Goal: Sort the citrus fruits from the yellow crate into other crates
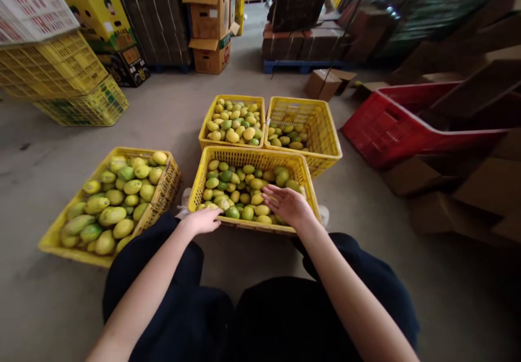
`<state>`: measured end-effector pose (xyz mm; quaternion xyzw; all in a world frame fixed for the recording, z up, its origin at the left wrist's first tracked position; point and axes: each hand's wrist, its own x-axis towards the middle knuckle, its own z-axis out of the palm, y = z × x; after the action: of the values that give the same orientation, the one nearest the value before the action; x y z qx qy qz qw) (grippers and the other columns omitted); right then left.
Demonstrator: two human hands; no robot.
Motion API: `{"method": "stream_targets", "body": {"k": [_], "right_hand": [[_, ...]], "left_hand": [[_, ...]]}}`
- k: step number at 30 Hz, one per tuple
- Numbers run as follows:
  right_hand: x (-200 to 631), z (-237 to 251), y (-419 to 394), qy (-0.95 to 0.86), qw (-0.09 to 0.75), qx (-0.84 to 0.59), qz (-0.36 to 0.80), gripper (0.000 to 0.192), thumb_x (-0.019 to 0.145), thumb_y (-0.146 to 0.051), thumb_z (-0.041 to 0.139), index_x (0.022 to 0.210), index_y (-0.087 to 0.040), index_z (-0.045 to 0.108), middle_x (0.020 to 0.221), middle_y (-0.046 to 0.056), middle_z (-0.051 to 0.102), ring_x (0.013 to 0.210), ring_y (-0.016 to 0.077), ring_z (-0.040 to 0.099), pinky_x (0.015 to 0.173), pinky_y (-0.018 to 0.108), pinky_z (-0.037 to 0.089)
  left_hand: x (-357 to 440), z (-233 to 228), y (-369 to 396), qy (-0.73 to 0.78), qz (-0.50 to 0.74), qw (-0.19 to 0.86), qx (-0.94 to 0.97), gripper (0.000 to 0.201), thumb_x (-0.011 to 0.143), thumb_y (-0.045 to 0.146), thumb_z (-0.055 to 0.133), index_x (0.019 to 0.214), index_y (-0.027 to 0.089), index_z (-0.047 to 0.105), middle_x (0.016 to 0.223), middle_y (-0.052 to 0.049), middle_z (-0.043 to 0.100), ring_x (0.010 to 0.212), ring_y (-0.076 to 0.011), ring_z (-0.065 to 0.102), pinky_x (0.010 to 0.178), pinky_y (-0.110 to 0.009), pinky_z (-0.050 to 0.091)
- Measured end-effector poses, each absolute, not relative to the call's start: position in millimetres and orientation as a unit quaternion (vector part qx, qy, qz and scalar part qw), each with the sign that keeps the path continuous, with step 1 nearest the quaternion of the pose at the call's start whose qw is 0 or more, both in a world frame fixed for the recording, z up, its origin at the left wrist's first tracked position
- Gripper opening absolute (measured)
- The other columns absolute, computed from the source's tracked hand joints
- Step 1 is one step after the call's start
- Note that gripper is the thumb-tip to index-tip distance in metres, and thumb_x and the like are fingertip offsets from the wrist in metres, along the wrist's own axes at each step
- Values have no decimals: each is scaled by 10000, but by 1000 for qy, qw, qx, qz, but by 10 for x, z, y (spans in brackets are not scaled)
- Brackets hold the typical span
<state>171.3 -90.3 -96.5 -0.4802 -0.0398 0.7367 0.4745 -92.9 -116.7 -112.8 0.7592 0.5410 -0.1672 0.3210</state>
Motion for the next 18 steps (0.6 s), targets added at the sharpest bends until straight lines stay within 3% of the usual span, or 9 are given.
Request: {"method": "stream_targets", "body": {"k": [3,8,11,18], "right_hand": [[1808,-897,-910,-15,507,-463,727,332,833,-109,469,1089,-91,680,857,137,764,772,228,717,737,329,552],[1907,-745,-927,22,536,-451,713,290,807,-91,480,1018,-125,676,863,113,763,754,191,707,687,282,551],[1974,-684,-940,30,540,-427,725,285,778,-84,495,994,-145,671,857,94,762,726,176,696,663,272,551],[2129,-598,-982,84,563,-399,719,243,754,-88,500,919,-157,664,759,60,736,634,147,676,607,243,555]], "left_hand": [[-862,-1351,-1006,519,-141,354,765,492,904,180,478,1388,208,559,1428,-88,596,1325,-256,543,1131,-337,381],[-760,-1845,-816,564,-43,364,740,403,913,220,484,1290,176,621,1445,-97,573,1373,-264,479,1190,-342,301],[-792,-2122,-650,620,-35,359,697,385,926,243,470,1272,150,609,1428,-144,567,1367,-287,478,1183,-353,299],[-720,-2534,-154,693,-48,392,604,351,848,381,630,1104,141,623,1201,-178,688,1300,-375,523,1062,-432,398]]}}
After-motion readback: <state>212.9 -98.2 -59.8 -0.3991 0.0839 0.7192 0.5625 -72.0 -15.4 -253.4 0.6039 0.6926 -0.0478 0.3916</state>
